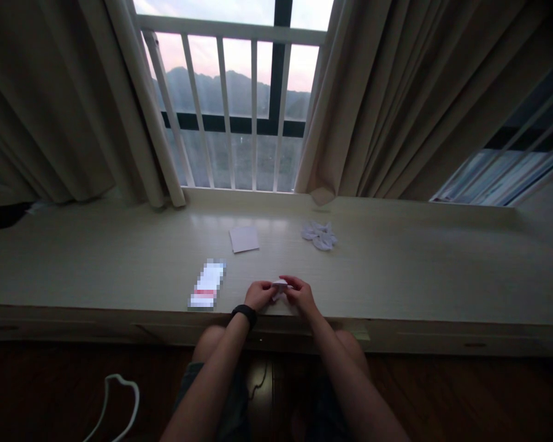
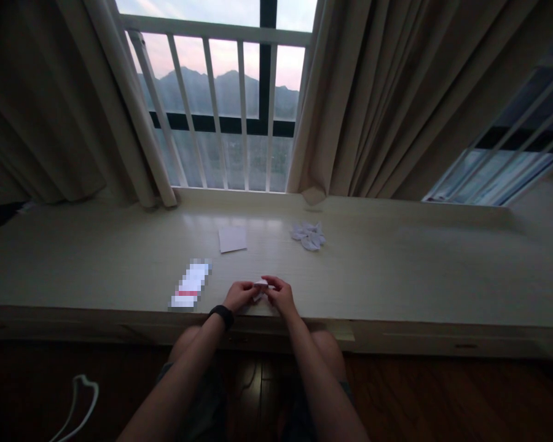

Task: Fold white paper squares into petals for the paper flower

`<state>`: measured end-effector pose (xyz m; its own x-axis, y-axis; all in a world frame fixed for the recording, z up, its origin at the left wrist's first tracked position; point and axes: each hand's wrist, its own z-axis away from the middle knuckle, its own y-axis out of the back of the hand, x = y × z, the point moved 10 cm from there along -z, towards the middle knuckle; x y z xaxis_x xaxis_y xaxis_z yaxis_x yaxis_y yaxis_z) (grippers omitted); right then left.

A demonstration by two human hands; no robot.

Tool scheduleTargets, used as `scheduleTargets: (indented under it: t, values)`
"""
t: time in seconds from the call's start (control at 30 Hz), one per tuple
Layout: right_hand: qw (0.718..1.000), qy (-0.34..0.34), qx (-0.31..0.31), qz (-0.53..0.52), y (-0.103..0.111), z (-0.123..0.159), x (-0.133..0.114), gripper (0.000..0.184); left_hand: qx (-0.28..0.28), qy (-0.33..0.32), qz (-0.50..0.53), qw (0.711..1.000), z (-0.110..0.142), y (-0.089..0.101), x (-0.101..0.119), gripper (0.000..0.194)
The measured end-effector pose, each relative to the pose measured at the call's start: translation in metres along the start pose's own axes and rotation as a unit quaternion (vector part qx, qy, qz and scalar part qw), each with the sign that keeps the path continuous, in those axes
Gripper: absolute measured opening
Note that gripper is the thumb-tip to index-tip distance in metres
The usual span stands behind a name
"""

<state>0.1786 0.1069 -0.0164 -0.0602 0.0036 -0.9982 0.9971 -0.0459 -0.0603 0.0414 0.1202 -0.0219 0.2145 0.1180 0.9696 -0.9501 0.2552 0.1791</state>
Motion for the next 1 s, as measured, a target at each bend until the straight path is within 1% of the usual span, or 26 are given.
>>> scheduleTargets:
  t: [0.07, 0.13, 0.23, 0.37, 0.47, 0.57, 0.63, 0.73, 0.8, 0.9, 0.93, 0.97, 1.0]
  values:
    - [1.0, -0.014, -0.011, -0.022, 0.001, 0.003, 0.0, 0.045, -0.002, 0.016, 0.025, 1.0, 0.0, 0.0, -0.004, 0.023]
    - [1.0, -0.009, 0.003, -0.023, 0.004, 0.005, -0.002, 0.044, -0.001, 0.026, 0.043, 0.999, 0.0, 0.0, -0.008, 0.021]
    - [1.0, 0.005, 0.015, 0.005, 0.004, 0.005, -0.001, 0.043, 0.009, 0.023, 0.034, 0.999, -0.001, 0.002, -0.011, 0.018]
    - [0.998, 0.022, -0.003, 0.05, -0.003, 0.003, 0.0, 0.04, 0.025, 0.035, 0.053, 0.998, -0.001, 0.006, -0.014, 0.017]
    - [0.997, 0.034, -0.004, 0.074, -0.002, 0.003, -0.004, 0.034, 0.02, 0.034, 0.071, 0.997, 0.0, 0.004, -0.012, 0.016]
    - [0.997, 0.034, -0.005, 0.075, -0.001, 0.003, -0.007, 0.028, 0.006, 0.033, 0.066, 0.997, 0.001, 0.003, -0.009, 0.018]
    - [0.997, 0.032, -0.01, 0.066, -0.001, 0.003, -0.007, 0.029, 0.006, 0.042, 0.075, 0.996, 0.003, 0.005, -0.009, 0.019]
    - [0.998, 0.013, -0.022, 0.049, -0.001, 0.002, -0.003, 0.034, 0.006, 0.054, 0.097, 0.994, 0.006, 0.008, -0.007, 0.031]
    - [0.999, 0.005, -0.036, 0.028, -0.003, 0.004, -0.003, 0.037, 0.0, 0.054, 0.081, 0.995, 0.008, 0.009, -0.004, 0.034]
    - [0.996, 0.017, -0.082, -0.015, -0.008, 0.008, -0.01, 0.056, 0.002, 0.05, 0.028, 0.998, 0.009, 0.01, -0.002, 0.033]
    - [0.994, 0.018, -0.102, -0.022, -0.011, 0.009, -0.011, 0.06, 0.004, 0.049, 0.012, 0.999, 0.009, 0.011, -0.002, 0.032]
    - [0.993, 0.014, -0.118, -0.022, -0.014, 0.011, -0.011, 0.058, 0.005, 0.051, -0.001, 0.999, 0.009, 0.011, -0.002, 0.031]
    - [0.992, 0.009, -0.126, -0.019, -0.014, 0.012, -0.01, 0.052, 0.005, 0.054, -0.01, 0.998, 0.009, 0.011, -0.002, 0.03]
